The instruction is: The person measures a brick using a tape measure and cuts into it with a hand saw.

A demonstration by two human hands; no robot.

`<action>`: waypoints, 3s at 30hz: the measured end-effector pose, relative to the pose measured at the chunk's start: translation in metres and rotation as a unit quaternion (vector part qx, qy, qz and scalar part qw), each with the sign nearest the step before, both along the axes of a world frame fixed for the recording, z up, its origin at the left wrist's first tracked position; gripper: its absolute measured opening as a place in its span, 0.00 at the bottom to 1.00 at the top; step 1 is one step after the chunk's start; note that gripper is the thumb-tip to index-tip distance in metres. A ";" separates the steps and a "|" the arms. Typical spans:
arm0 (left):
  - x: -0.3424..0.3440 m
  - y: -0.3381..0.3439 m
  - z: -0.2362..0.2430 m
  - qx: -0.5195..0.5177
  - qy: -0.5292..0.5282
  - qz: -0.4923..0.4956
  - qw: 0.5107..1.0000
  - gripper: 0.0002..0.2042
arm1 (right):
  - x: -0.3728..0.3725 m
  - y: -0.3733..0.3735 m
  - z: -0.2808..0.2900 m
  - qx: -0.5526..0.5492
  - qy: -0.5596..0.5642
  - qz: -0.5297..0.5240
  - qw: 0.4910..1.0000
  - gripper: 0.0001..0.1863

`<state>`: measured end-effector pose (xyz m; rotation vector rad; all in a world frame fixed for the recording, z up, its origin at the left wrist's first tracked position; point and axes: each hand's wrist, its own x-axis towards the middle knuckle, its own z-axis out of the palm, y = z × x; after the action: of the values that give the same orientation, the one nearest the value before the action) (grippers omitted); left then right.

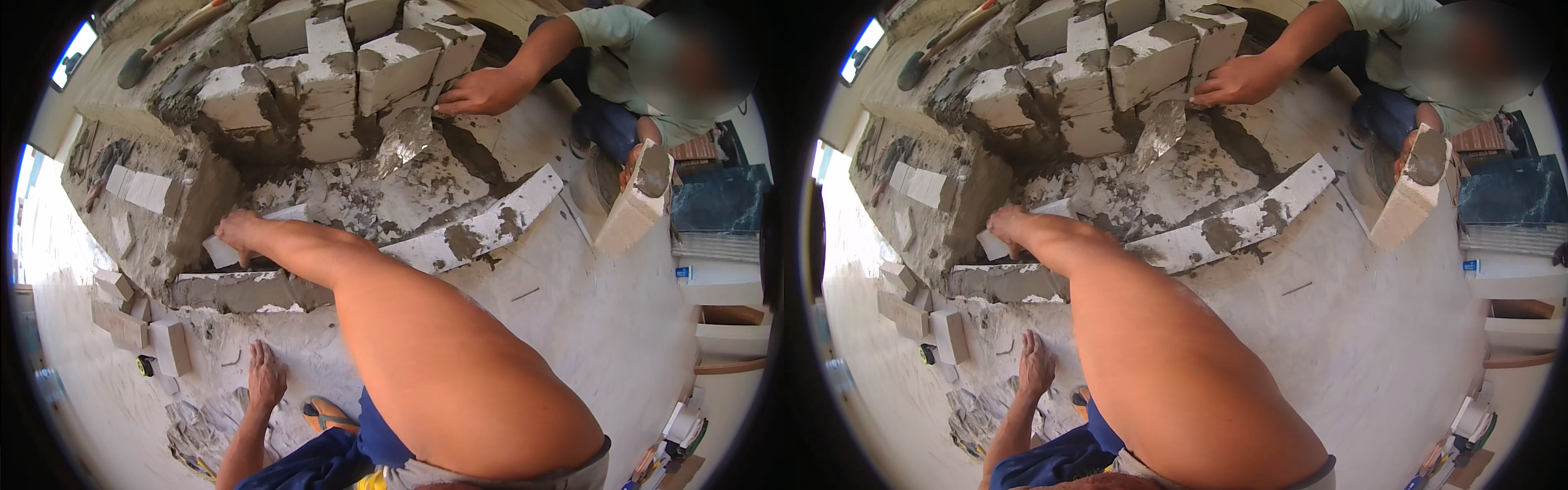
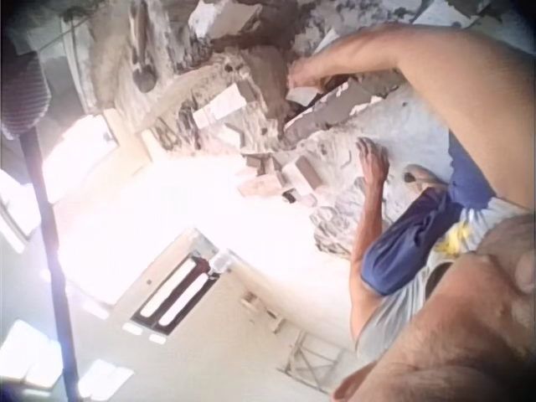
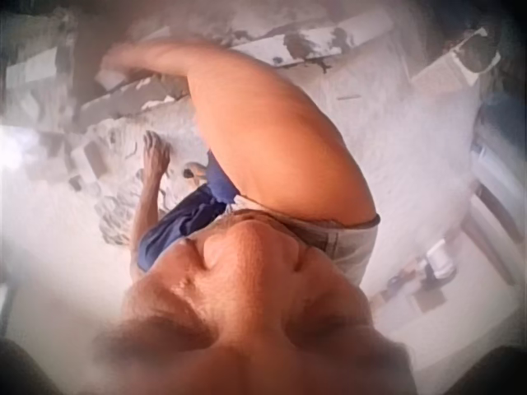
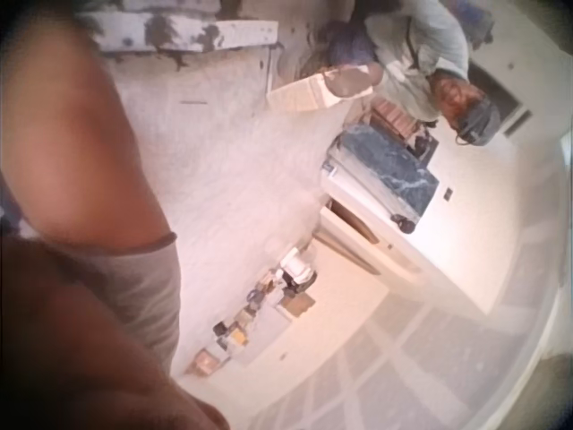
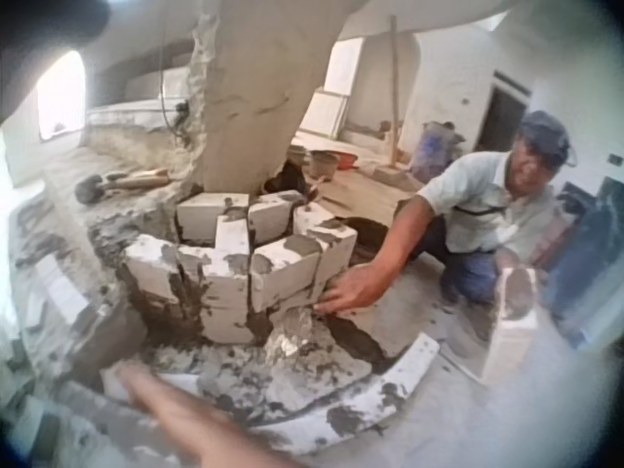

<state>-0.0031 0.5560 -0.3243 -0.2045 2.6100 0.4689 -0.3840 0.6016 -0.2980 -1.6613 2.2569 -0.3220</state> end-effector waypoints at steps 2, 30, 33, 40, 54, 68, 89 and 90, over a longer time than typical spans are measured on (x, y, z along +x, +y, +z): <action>-0.004 0.003 0.003 0.002 -0.007 0.006 1.000 0.37 | 0.001 0.002 -0.006 0.002 -0.009 0.002 1.000 0.48; -0.049 0.003 0.097 0.540 0.189 0.215 0.791 0.41 | 0.082 0.065 0.219 -0.128 -0.267 -0.119 0.948 0.66; -0.051 0.021 0.139 0.579 0.227 0.345 0.703 0.42 | 0.134 0.043 0.198 -0.110 -0.311 -0.100 0.939 0.70; -0.007 -0.030 0.109 0.521 0.355 0.559 0.539 0.26 | 0.163 -0.001 0.147 -0.097 -0.221 0.069 0.968 0.47; -0.092 -0.368 0.107 -0.071 0.389 0.683 0.614 0.39 | 0.161 0.120 0.148 0.060 -0.305 0.173 0.935 0.24; -0.148 -0.343 0.067 -0.200 0.367 0.495 0.761 0.25 | 0.013 -0.025 0.131 -0.224 0.074 -0.109 0.966 0.34; -0.192 -0.233 0.072 -0.079 0.551 0.335 0.761 0.17 | 0.007 0.025 0.139 -0.209 -0.142 -0.174 0.952 0.36; -0.193 -0.233 0.074 -0.066 0.558 0.347 0.751 0.17 | 0.010 0.048 0.149 -0.205 -0.162 -0.172 0.950 0.35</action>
<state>-0.1958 0.3225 -0.2505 -1.3525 3.6722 0.8361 -0.3736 0.6493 -0.1491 -1.2449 2.3130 -1.1275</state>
